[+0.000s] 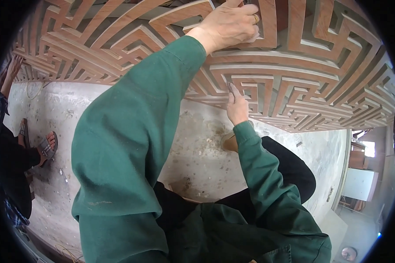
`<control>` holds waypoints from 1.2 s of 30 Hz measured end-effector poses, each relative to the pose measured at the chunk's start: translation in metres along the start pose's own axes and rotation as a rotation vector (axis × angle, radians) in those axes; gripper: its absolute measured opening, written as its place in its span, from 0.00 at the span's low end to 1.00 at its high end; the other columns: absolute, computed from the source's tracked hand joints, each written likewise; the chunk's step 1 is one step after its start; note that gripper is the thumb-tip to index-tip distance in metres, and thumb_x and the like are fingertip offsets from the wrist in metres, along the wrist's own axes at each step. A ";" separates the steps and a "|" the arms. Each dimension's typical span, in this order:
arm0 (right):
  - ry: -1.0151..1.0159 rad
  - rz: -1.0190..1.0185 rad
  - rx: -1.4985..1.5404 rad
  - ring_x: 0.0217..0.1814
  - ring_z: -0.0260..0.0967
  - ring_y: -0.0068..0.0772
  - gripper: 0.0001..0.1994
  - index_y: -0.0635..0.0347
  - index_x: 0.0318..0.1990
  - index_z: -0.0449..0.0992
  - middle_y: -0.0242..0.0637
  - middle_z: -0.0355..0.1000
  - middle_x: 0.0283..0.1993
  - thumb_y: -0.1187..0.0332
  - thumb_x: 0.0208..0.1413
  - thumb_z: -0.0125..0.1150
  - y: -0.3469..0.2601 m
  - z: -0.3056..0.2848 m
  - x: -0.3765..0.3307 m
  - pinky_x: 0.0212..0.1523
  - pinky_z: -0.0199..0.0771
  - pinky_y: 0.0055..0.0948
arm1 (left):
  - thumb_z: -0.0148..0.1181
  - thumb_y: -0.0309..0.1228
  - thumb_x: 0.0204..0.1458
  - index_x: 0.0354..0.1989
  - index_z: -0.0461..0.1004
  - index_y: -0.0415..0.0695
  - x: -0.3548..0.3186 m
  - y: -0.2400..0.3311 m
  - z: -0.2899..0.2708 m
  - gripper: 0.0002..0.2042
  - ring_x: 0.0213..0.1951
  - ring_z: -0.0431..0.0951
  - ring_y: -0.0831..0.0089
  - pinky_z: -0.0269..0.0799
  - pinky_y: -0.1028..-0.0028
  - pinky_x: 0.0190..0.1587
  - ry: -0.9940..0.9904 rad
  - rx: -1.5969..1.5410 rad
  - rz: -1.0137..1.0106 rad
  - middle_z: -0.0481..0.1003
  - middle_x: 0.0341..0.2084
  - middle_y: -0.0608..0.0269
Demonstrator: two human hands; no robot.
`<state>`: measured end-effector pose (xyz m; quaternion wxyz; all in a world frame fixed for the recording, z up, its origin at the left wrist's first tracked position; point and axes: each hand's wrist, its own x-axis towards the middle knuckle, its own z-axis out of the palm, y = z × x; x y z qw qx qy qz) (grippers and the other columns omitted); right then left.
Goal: Sanding the intricate patterns of a large carved wooden panel by hand using sandpaper.
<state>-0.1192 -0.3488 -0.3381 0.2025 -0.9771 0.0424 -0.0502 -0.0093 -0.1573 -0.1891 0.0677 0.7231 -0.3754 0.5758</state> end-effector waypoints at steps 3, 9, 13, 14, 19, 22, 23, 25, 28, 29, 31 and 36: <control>0.087 -0.051 0.157 0.43 0.68 0.58 0.17 0.49 0.54 0.69 0.56 0.71 0.40 0.67 0.56 0.46 -0.001 0.013 0.017 0.44 0.68 0.48 | 0.52 0.33 0.41 0.14 0.71 0.50 0.001 0.001 0.001 0.07 0.33 0.67 0.73 0.50 0.56 0.56 0.031 0.030 0.009 0.66 0.16 0.69; -0.029 -0.015 0.078 0.47 0.66 0.58 0.17 0.56 0.53 0.69 0.54 0.70 0.44 0.67 0.57 0.45 -0.005 0.014 0.013 0.46 0.66 0.46 | 0.52 0.32 0.39 0.14 0.70 0.51 0.002 -0.003 -0.003 0.06 0.33 0.67 0.73 0.51 0.56 0.56 0.036 0.008 0.023 0.65 0.17 0.69; -0.676 -0.035 0.153 0.33 0.71 0.53 0.15 0.53 0.48 0.73 0.54 0.72 0.30 0.66 0.54 0.47 0.035 0.006 -0.014 0.38 0.70 0.43 | 0.52 0.32 0.39 0.14 0.70 0.51 -0.006 0.000 -0.002 0.06 0.33 0.67 0.72 0.51 0.56 0.56 -0.003 0.015 0.020 0.64 0.17 0.69; -0.662 -0.028 0.156 0.33 0.71 0.53 0.15 0.53 0.48 0.73 0.54 0.72 0.30 0.66 0.54 0.47 0.043 0.006 -0.021 0.38 0.70 0.43 | 0.53 0.32 0.40 0.14 0.70 0.51 -0.002 0.001 -0.001 0.06 0.33 0.67 0.72 0.51 0.56 0.56 0.017 0.011 0.015 0.64 0.17 0.69; -0.363 0.306 0.506 0.30 0.71 0.49 0.17 0.58 0.51 0.71 0.51 0.73 0.31 0.67 0.54 0.47 0.050 0.022 -0.031 0.37 0.70 0.39 | 0.61 0.43 0.44 0.28 0.75 0.49 0.000 -0.002 -0.007 0.11 0.40 0.68 0.74 0.54 0.60 0.55 -0.299 -0.007 -0.021 0.71 0.28 0.71; -0.180 0.205 0.471 0.35 0.71 0.47 0.18 0.58 0.53 0.69 0.51 0.72 0.32 0.68 0.54 0.46 0.103 0.072 -0.029 0.40 0.69 0.37 | 0.57 0.37 0.44 0.18 0.73 0.51 0.014 0.002 0.004 0.08 0.34 0.68 0.77 0.54 0.63 0.54 -0.024 -0.037 -0.006 0.68 0.18 0.75; -0.262 0.254 0.446 0.39 0.70 0.47 0.18 0.55 0.53 0.70 0.52 0.72 0.34 0.70 0.53 0.46 0.083 0.080 -0.034 0.43 0.67 0.36 | 0.58 0.38 0.44 0.17 0.72 0.51 0.004 0.001 -0.005 0.09 0.34 0.68 0.77 0.53 0.62 0.55 -0.101 -0.037 -0.016 0.69 0.20 0.74; -0.210 0.263 0.562 0.40 0.70 0.48 0.19 0.54 0.53 0.70 0.53 0.71 0.35 0.70 0.53 0.46 0.071 0.086 -0.031 0.44 0.67 0.37 | 0.58 0.37 0.44 0.17 0.71 0.50 0.010 0.001 -0.017 0.08 0.34 0.68 0.76 0.54 0.61 0.56 -0.202 -0.046 0.009 0.70 0.22 0.74; -0.092 0.231 0.728 0.42 0.70 0.51 0.20 0.50 0.54 0.69 0.53 0.71 0.39 0.69 0.53 0.46 0.052 0.093 -0.021 0.45 0.67 0.38 | 0.60 0.31 0.42 0.25 0.70 0.48 0.015 0.000 -0.041 0.05 0.43 0.70 0.70 0.57 0.57 0.54 -0.189 -0.183 0.038 0.70 0.32 0.68; -0.026 0.209 0.642 0.44 0.69 0.51 0.20 0.50 0.55 0.69 0.52 0.71 0.40 0.69 0.53 0.47 0.040 0.094 -0.021 0.45 0.67 0.39 | 0.61 0.28 0.41 0.29 0.71 0.48 0.013 0.000 -0.059 0.07 0.48 0.69 0.65 0.57 0.57 0.54 -0.225 -0.188 0.035 0.70 0.37 0.66; 0.048 0.206 0.594 0.45 0.68 0.51 0.20 0.50 0.55 0.68 0.51 0.71 0.42 0.68 0.53 0.47 0.023 0.091 -0.018 0.46 0.66 0.40 | 0.61 0.27 0.40 0.31 0.73 0.49 0.014 -0.002 -0.095 0.09 0.48 0.69 0.63 0.58 0.59 0.53 -0.313 -0.071 0.025 0.70 0.39 0.65; 0.010 0.298 0.479 0.52 0.63 0.54 0.26 0.44 0.62 0.58 0.49 0.66 0.53 0.66 0.53 0.47 0.015 0.092 -0.008 0.50 0.65 0.45 | 0.61 0.23 0.41 0.33 0.75 0.43 0.037 0.028 -0.197 0.09 0.45 0.70 0.58 0.65 0.65 0.47 -0.714 -0.148 -0.442 0.70 0.40 0.54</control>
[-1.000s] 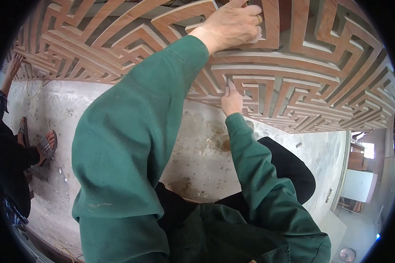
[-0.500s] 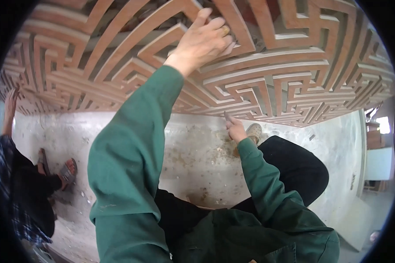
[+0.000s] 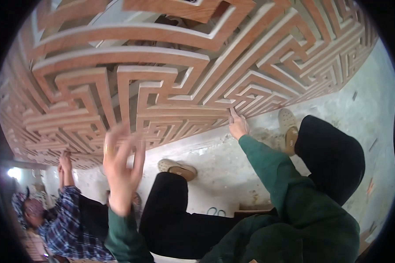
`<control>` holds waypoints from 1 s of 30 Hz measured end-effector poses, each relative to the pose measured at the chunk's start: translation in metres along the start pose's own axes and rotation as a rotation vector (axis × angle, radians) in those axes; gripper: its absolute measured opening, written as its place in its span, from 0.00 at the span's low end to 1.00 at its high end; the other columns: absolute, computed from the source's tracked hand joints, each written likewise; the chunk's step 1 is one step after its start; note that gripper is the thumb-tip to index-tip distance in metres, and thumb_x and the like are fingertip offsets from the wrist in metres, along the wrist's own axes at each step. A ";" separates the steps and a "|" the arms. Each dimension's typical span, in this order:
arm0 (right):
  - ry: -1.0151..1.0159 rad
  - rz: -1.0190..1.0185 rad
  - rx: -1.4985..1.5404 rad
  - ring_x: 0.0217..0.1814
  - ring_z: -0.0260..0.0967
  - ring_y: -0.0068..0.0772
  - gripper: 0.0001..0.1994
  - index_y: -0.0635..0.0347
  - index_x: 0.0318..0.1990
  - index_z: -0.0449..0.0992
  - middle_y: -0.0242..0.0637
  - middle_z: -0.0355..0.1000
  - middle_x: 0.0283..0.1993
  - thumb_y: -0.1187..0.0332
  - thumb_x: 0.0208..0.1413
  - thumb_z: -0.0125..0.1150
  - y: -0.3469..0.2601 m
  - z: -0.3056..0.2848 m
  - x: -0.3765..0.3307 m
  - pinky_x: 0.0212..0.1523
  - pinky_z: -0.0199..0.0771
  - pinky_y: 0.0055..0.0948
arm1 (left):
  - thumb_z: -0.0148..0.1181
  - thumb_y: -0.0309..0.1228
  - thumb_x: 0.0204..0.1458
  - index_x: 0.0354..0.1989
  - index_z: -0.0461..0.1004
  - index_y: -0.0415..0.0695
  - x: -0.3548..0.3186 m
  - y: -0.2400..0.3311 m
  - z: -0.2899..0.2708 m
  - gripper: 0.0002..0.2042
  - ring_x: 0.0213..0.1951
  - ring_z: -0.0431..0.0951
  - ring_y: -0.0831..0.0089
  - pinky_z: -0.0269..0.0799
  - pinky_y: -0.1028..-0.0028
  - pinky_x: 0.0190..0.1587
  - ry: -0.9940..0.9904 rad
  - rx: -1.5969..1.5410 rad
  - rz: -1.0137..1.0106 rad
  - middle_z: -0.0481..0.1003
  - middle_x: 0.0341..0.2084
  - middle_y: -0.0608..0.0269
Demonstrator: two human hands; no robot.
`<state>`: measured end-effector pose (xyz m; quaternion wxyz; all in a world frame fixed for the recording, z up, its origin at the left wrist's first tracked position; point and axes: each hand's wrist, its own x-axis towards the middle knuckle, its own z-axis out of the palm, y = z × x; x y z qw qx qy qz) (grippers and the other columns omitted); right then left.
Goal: Sanding the intricate patterns of a large carved wooden panel by hand using sandpaper.
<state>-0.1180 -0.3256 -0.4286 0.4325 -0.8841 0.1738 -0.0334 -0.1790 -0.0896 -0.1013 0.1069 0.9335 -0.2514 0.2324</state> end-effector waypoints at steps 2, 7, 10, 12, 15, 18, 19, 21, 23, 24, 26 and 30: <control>0.025 -0.040 -0.027 0.50 0.65 0.54 0.28 0.43 0.65 0.51 0.52 0.66 0.52 0.66 0.54 0.46 0.007 0.009 0.000 0.47 0.66 0.47 | 0.60 0.22 0.41 0.34 0.75 0.39 -0.026 0.024 -0.032 0.09 0.39 0.73 0.59 0.69 0.69 0.41 -0.127 -0.003 -0.046 0.71 0.39 0.51; -0.097 -0.031 0.191 0.37 0.70 0.58 0.32 0.45 0.64 0.51 0.54 0.72 0.35 0.70 0.49 0.50 -0.040 0.032 -0.006 0.39 0.69 0.50 | 0.59 0.25 0.44 0.31 0.75 0.36 -0.073 0.043 -0.037 0.07 0.33 0.75 0.64 0.70 0.71 0.37 0.045 -0.266 -0.235 0.72 0.37 0.49; -0.242 -0.154 0.153 0.34 0.71 0.55 0.33 0.52 0.64 0.52 0.55 0.72 0.32 0.70 0.46 0.51 -0.140 0.009 -0.033 0.35 0.70 0.48 | 0.58 0.24 0.47 0.32 0.75 0.35 -0.068 0.038 -0.023 0.06 0.31 0.75 0.69 0.71 0.75 0.35 0.015 -0.314 -0.375 0.72 0.36 0.50; -0.187 -0.188 0.114 0.33 0.71 0.55 0.34 0.53 0.64 0.51 0.54 0.72 0.30 0.71 0.46 0.51 -0.114 0.020 -0.027 0.34 0.69 0.49 | 0.58 0.23 0.49 0.34 0.74 0.34 -0.063 0.033 -0.019 0.06 0.30 0.75 0.71 0.72 0.78 0.33 -0.012 -0.380 -0.442 0.73 0.35 0.51; -0.042 -0.119 0.056 0.31 0.71 0.55 0.35 0.53 0.65 0.47 0.55 0.71 0.29 0.72 0.47 0.49 -0.031 0.031 -0.013 0.30 0.68 0.50 | 0.58 0.23 0.49 0.34 0.74 0.34 -0.054 0.022 -0.010 0.06 0.29 0.75 0.71 0.72 0.78 0.32 -0.042 -0.432 -0.454 0.72 0.35 0.52; 0.051 0.057 0.078 0.33 0.71 0.56 0.35 0.54 0.65 0.47 0.56 0.71 0.31 0.72 0.47 0.48 -0.023 0.033 -0.011 0.32 0.68 0.50 | 0.58 0.23 0.49 0.33 0.75 0.33 -0.051 0.020 -0.011 0.06 0.30 0.74 0.71 0.71 0.78 0.32 -0.082 -0.473 -0.510 0.73 0.33 0.53; 0.123 0.138 0.104 0.33 0.71 0.56 0.34 0.54 0.65 0.47 0.57 0.71 0.31 0.73 0.47 0.48 -0.031 0.037 -0.010 0.34 0.68 0.51 | 0.59 0.23 0.49 0.33 0.75 0.34 -0.051 0.020 -0.010 0.06 0.30 0.74 0.72 0.70 0.78 0.32 -0.100 -0.508 -0.564 0.73 0.32 0.53; -0.068 0.138 0.148 0.34 0.71 0.57 0.33 0.56 0.64 0.50 0.56 0.71 0.31 0.72 0.47 0.48 -0.063 0.031 -0.006 0.38 0.68 0.51 | 0.59 0.23 0.48 0.33 0.75 0.34 -0.054 0.022 -0.001 0.06 0.30 0.74 0.72 0.70 0.78 0.33 -0.125 -0.518 -0.543 0.74 0.31 0.54; -0.206 -0.005 0.182 0.34 0.70 0.58 0.30 0.57 0.62 0.53 0.56 0.71 0.31 0.71 0.47 0.48 -0.106 0.030 -0.009 0.37 0.68 0.52 | 0.61 0.24 0.47 0.32 0.76 0.35 -0.055 0.022 0.002 0.06 0.29 0.74 0.72 0.68 0.78 0.33 -0.190 -0.512 -0.485 0.75 0.29 0.56; -0.260 -0.061 0.211 0.34 0.70 0.58 0.29 0.57 0.61 0.54 0.56 0.71 0.31 0.71 0.47 0.49 -0.131 0.021 -0.016 0.36 0.68 0.52 | 0.61 0.24 0.47 0.32 0.76 0.35 -0.057 0.025 0.000 0.06 0.29 0.74 0.72 0.68 0.78 0.33 -0.202 -0.509 -0.498 0.75 0.29 0.56; -0.241 -0.172 0.046 0.35 0.70 0.57 0.29 0.54 0.62 0.55 0.56 0.71 0.30 0.74 0.48 0.46 -0.133 0.013 -0.017 0.36 0.68 0.50 | 0.62 0.24 0.46 0.32 0.76 0.34 -0.054 0.034 0.000 0.06 0.30 0.74 0.72 0.68 0.79 0.34 -0.241 -0.525 -0.537 0.75 0.30 0.56; -0.069 -0.029 -0.009 0.30 0.71 0.55 0.26 0.58 0.59 0.56 0.51 0.72 0.30 0.72 0.49 0.47 -0.023 0.018 -0.002 0.30 0.70 0.49 | 0.62 0.22 0.46 0.33 0.76 0.34 -0.052 0.038 0.002 0.07 0.30 0.74 0.73 0.69 0.78 0.35 -0.302 -0.494 -0.545 0.75 0.29 0.56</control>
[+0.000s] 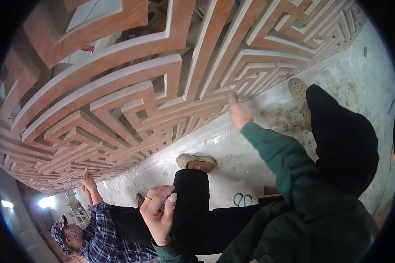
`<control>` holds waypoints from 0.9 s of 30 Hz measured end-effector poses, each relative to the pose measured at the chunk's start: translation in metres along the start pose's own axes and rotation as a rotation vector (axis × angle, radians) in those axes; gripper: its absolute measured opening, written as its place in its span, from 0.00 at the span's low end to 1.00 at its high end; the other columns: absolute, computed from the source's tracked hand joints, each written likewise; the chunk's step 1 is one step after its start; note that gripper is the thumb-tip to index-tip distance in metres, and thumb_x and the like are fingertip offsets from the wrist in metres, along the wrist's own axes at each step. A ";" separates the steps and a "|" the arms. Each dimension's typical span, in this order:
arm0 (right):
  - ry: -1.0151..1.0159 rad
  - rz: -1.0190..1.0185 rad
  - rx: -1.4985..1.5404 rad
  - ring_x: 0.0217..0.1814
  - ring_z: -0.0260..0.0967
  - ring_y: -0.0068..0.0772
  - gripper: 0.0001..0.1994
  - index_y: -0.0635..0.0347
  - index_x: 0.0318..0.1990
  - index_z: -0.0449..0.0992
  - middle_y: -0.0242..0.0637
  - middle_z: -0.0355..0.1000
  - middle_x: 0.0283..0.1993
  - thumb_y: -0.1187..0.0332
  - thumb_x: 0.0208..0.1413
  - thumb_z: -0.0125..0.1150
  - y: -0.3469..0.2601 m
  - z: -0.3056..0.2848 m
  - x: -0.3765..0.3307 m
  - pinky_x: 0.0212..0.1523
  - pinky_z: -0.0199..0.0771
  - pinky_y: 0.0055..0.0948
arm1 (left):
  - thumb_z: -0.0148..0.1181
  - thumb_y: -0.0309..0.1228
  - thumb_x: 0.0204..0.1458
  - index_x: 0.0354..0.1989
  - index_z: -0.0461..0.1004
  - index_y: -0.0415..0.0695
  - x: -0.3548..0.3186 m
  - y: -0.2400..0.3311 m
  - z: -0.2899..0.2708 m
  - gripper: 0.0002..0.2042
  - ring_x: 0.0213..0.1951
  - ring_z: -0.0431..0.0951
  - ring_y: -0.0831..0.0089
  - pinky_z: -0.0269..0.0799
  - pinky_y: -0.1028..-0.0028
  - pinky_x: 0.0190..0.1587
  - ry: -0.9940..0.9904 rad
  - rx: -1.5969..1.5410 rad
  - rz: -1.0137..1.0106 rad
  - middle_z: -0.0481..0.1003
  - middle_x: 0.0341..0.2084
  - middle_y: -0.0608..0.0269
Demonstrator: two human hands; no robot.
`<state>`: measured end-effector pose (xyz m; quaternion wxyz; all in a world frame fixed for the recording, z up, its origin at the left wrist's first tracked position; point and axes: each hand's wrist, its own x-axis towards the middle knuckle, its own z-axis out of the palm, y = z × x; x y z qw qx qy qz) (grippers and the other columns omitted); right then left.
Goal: Sanding the intricate patterns of a large carved wooden panel by hand using sandpaper.
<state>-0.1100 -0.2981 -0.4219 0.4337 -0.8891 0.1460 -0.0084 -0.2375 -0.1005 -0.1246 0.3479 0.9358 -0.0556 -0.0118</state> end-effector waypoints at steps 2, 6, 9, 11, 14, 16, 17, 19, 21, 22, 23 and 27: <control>0.034 0.040 -0.059 0.30 0.71 0.54 0.26 0.59 0.59 0.56 0.51 0.72 0.30 0.73 0.49 0.46 0.007 -0.006 0.004 0.29 0.70 0.49 | 0.62 0.22 0.46 0.33 0.76 0.34 0.002 0.003 0.002 0.07 0.30 0.74 0.73 0.69 0.79 0.35 -0.007 -0.031 0.007 0.75 0.29 0.56; -0.160 -0.016 0.153 0.36 0.70 0.56 0.30 0.55 0.62 0.55 0.55 0.72 0.32 0.74 0.47 0.47 -0.078 0.014 -0.006 0.36 0.68 0.51 | 0.61 0.21 0.46 0.33 0.76 0.34 0.001 0.002 0.007 0.06 0.30 0.73 0.73 0.68 0.80 0.34 -0.051 -0.009 0.070 0.75 0.28 0.56; -0.265 -0.057 0.192 0.35 0.71 0.54 0.29 0.53 0.63 0.54 0.54 0.72 0.30 0.72 0.50 0.45 -0.130 -0.007 -0.026 0.36 0.67 0.50 | 0.61 0.22 0.46 0.33 0.76 0.34 -0.004 0.004 0.003 0.06 0.29 0.73 0.73 0.68 0.80 0.33 -0.046 0.006 0.057 0.75 0.28 0.57; -0.266 -0.072 0.321 0.26 0.71 0.49 0.32 0.61 0.63 0.49 0.48 0.72 0.23 0.62 0.51 0.49 -0.079 0.009 -0.009 0.27 0.68 0.47 | 0.61 0.22 0.47 0.33 0.76 0.34 -0.001 0.010 0.003 0.06 0.29 0.73 0.74 0.68 0.80 0.33 -0.039 0.027 -0.010 0.75 0.28 0.58; -0.021 -0.009 0.120 0.28 0.72 0.53 0.32 0.60 0.63 0.49 0.50 0.73 0.26 0.67 0.49 0.50 0.020 0.016 0.007 0.30 0.71 0.46 | 0.61 0.23 0.47 0.31 0.75 0.34 0.005 0.009 0.000 0.05 0.28 0.73 0.75 0.68 0.80 0.33 -0.047 0.095 0.039 0.75 0.28 0.59; 0.055 0.105 0.004 0.29 0.72 0.54 0.32 0.60 0.63 0.50 0.50 0.72 0.27 0.69 0.48 0.50 -0.003 0.007 0.001 0.33 0.71 0.48 | 0.61 0.23 0.47 0.32 0.76 0.34 0.003 -0.001 -0.003 0.05 0.28 0.74 0.75 0.68 0.80 0.33 -0.031 0.052 0.022 0.75 0.28 0.58; 0.086 0.214 0.056 0.30 0.72 0.55 0.31 0.60 0.62 0.51 0.50 0.72 0.28 0.70 0.48 0.49 -0.023 0.011 0.003 0.33 0.71 0.49 | 0.61 0.23 0.47 0.32 0.76 0.35 0.001 -0.004 -0.001 0.05 0.28 0.74 0.74 0.68 0.80 0.33 -0.039 -0.001 0.004 0.75 0.28 0.58; 0.048 0.030 0.053 0.32 0.71 0.55 0.31 0.60 0.62 0.52 0.53 0.72 0.30 0.72 0.47 0.49 -0.043 0.032 0.012 0.34 0.70 0.51 | 0.61 0.23 0.47 0.32 0.76 0.35 0.004 0.001 0.008 0.06 0.28 0.74 0.74 0.68 0.79 0.33 -0.078 0.000 0.001 0.75 0.28 0.58; -0.103 -0.097 0.114 0.32 0.71 0.55 0.31 0.57 0.63 0.51 0.53 0.72 0.31 0.73 0.47 0.48 -0.113 0.018 -0.016 0.32 0.68 0.50 | 0.62 0.23 0.47 0.32 0.76 0.35 -0.003 -0.002 0.002 0.06 0.28 0.74 0.74 0.68 0.79 0.33 -0.104 0.023 -0.056 0.76 0.28 0.58; -0.220 -0.127 0.147 0.32 0.71 0.55 0.30 0.55 0.62 0.52 0.52 0.72 0.31 0.74 0.48 0.47 -0.139 -0.003 -0.025 0.31 0.68 0.50 | 0.62 0.23 0.47 0.33 0.76 0.35 -0.005 -0.005 -0.001 0.06 0.28 0.74 0.74 0.68 0.79 0.33 -0.097 0.020 -0.046 0.76 0.28 0.58; -0.145 -0.188 0.116 0.31 0.71 0.54 0.29 0.53 0.62 0.52 0.52 0.72 0.30 0.74 0.49 0.45 -0.119 0.002 -0.017 0.30 0.68 0.50 | 0.62 0.23 0.47 0.33 0.76 0.35 -0.002 -0.002 0.002 0.06 0.28 0.74 0.74 0.69 0.79 0.33 -0.101 0.006 -0.016 0.76 0.28 0.58; -0.019 0.012 0.026 0.22 0.70 0.49 0.29 0.54 0.62 0.51 0.45 0.70 0.22 0.72 0.49 0.48 -0.007 0.010 -0.003 0.23 0.67 0.48 | 0.62 0.23 0.47 0.33 0.76 0.34 0.001 0.000 0.002 0.06 0.29 0.74 0.74 0.69 0.79 0.34 -0.089 0.010 -0.065 0.76 0.28 0.57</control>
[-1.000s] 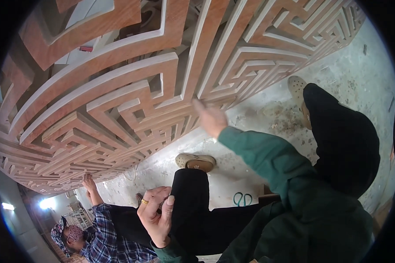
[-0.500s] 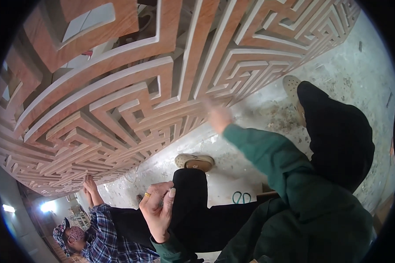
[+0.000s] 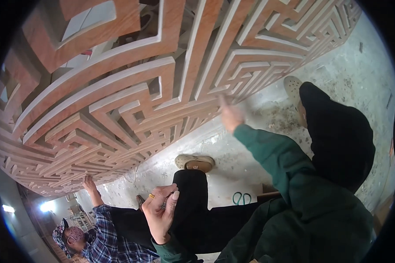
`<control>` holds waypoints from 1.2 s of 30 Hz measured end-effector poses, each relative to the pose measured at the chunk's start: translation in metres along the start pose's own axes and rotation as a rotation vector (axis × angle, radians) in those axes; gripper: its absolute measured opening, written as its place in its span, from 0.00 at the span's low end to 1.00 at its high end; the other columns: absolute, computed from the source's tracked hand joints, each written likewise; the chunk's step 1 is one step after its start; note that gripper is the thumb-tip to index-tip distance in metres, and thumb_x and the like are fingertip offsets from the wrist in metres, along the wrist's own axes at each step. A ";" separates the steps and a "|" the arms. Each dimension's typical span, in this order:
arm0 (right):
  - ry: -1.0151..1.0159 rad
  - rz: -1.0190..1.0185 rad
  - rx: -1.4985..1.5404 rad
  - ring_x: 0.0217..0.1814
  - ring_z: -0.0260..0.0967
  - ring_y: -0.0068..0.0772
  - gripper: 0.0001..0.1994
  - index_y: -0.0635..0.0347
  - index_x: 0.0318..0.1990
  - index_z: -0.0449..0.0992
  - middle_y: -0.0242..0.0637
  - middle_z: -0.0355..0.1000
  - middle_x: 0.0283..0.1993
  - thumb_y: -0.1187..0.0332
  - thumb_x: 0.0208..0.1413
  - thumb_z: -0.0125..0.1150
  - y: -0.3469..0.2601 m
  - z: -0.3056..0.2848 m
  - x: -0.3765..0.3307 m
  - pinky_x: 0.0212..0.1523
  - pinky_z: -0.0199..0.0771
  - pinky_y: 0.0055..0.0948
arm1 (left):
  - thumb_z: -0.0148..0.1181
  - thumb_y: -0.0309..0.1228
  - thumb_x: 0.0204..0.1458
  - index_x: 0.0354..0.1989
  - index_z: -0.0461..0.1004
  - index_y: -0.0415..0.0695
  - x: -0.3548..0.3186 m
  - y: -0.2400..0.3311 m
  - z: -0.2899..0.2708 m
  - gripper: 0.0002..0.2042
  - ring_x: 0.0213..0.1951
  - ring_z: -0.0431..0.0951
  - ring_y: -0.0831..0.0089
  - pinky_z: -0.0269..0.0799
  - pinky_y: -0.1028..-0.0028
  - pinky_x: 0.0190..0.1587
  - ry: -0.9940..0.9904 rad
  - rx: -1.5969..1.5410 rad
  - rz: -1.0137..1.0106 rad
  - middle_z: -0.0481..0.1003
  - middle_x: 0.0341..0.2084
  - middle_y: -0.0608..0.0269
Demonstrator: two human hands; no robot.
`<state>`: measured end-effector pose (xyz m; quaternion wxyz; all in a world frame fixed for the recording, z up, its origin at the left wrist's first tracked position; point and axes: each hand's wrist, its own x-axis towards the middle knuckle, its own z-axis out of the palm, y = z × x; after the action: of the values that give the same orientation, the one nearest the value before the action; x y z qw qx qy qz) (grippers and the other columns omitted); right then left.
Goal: Sanding the intricate patterns of a large carved wooden panel by hand using sandpaper.
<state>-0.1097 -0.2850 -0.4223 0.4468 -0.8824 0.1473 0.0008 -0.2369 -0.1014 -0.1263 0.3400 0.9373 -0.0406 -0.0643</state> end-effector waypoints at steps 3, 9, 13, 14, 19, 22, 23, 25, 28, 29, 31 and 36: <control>0.089 0.031 -0.103 0.24 0.71 0.51 0.30 0.59 0.61 0.51 0.48 0.72 0.23 0.73 0.48 0.48 0.008 -0.010 -0.003 0.24 0.68 0.49 | 0.62 0.23 0.47 0.33 0.76 0.34 0.002 -0.002 -0.002 0.07 0.29 0.74 0.73 0.69 0.79 0.34 -0.021 -0.007 0.033 0.76 0.28 0.57; -0.063 -0.123 0.103 0.28 0.72 0.54 0.29 0.64 0.59 0.55 0.53 0.72 0.26 0.73 0.45 0.48 -0.107 -0.007 -0.016 0.31 0.69 0.50 | 0.62 0.23 0.46 0.33 0.76 0.34 -0.004 0.000 0.002 0.06 0.30 0.75 0.71 0.69 0.77 0.35 -0.038 -0.007 0.012 0.76 0.28 0.56; 0.002 -0.130 0.066 0.31 0.72 0.53 0.32 0.48 0.64 0.52 0.49 0.73 0.28 0.71 0.48 0.47 -0.012 0.003 0.003 0.31 0.69 0.48 | 0.62 0.23 0.46 0.33 0.76 0.34 -0.003 0.004 0.000 0.06 0.30 0.75 0.70 0.70 0.77 0.36 -0.036 0.055 0.069 0.76 0.28 0.56; 0.028 -0.043 0.091 0.31 0.72 0.53 0.32 0.44 0.65 0.51 0.48 0.74 0.29 0.71 0.48 0.47 0.019 0.003 0.007 0.31 0.69 0.49 | 0.62 0.23 0.46 0.33 0.76 0.34 -0.001 0.005 0.000 0.06 0.30 0.75 0.70 0.70 0.77 0.36 -0.050 0.082 0.105 0.76 0.28 0.56; 0.082 0.162 0.076 0.32 0.72 0.55 0.35 0.49 0.65 0.49 0.52 0.72 0.27 0.70 0.45 0.51 -0.008 0.017 0.014 0.35 0.70 0.49 | 0.62 0.23 0.46 0.33 0.76 0.35 0.000 0.003 0.001 0.06 0.31 0.76 0.69 0.70 0.76 0.37 -0.059 -0.001 0.030 0.76 0.28 0.56; -0.188 -0.001 0.161 0.37 0.70 0.57 0.33 0.55 0.63 0.54 0.56 0.72 0.36 0.73 0.44 0.49 -0.101 -0.012 -0.015 0.38 0.69 0.49 | 0.62 0.23 0.46 0.33 0.76 0.35 0.000 0.006 0.002 0.07 0.31 0.76 0.69 0.70 0.76 0.38 -0.063 0.032 0.053 0.77 0.28 0.56; -0.164 -0.043 0.146 0.34 0.71 0.57 0.32 0.56 0.63 0.55 0.54 0.72 0.33 0.73 0.44 0.48 -0.115 -0.014 -0.019 0.36 0.69 0.49 | 0.62 0.23 0.46 0.33 0.76 0.35 0.000 0.009 0.002 0.07 0.31 0.76 0.69 0.70 0.76 0.38 -0.072 0.070 0.096 0.77 0.28 0.56; -0.115 -0.146 0.066 0.29 0.71 0.55 0.33 0.54 0.63 0.53 0.50 0.73 0.28 0.72 0.45 0.49 -0.081 -0.002 -0.010 0.33 0.68 0.50 | 0.62 0.23 0.46 0.33 0.76 0.35 0.001 0.008 0.005 0.07 0.32 0.76 0.69 0.70 0.76 0.38 -0.093 0.080 0.105 0.77 0.29 0.56; -0.078 0.053 0.132 0.29 0.71 0.55 0.33 0.57 0.63 0.52 0.51 0.73 0.28 0.70 0.46 0.50 0.010 -0.006 0.006 0.32 0.68 0.51 | 0.62 0.23 0.46 0.33 0.76 0.36 0.005 0.009 0.007 0.07 0.32 0.76 0.69 0.70 0.75 0.39 -0.112 0.093 0.091 0.77 0.29 0.56; -0.075 0.050 0.135 0.29 0.71 0.55 0.33 0.57 0.63 0.52 0.51 0.73 0.28 0.70 0.46 0.50 0.008 -0.005 0.006 0.32 0.68 0.51 | 0.62 0.23 0.46 0.33 0.76 0.36 0.005 0.008 0.006 0.07 0.32 0.76 0.68 0.70 0.75 0.39 -0.110 0.093 0.094 0.77 0.29 0.56; 0.048 0.185 0.102 0.32 0.71 0.56 0.32 0.56 0.63 0.53 0.53 0.73 0.30 0.70 0.47 0.49 0.006 -0.003 0.002 0.34 0.68 0.51 | 0.62 0.23 0.46 0.33 0.76 0.36 0.005 0.007 0.005 0.07 0.32 0.77 0.68 0.70 0.75 0.38 -0.106 0.094 0.100 0.77 0.29 0.56; -0.137 -0.042 0.233 0.36 0.71 0.58 0.31 0.53 0.62 0.55 0.55 0.72 0.31 0.71 0.46 0.47 -0.087 0.008 -0.002 0.38 0.69 0.50 | 0.63 0.23 0.45 0.33 0.76 0.36 0.005 0.008 0.007 0.07 0.32 0.77 0.68 0.71 0.75 0.38 -0.113 0.070 0.126 0.77 0.29 0.56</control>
<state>-0.0884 -0.2299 -0.3580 0.5551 -0.8254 0.0971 0.0348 -0.2336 -0.1123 -0.1267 0.3074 0.9392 -0.1210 -0.0938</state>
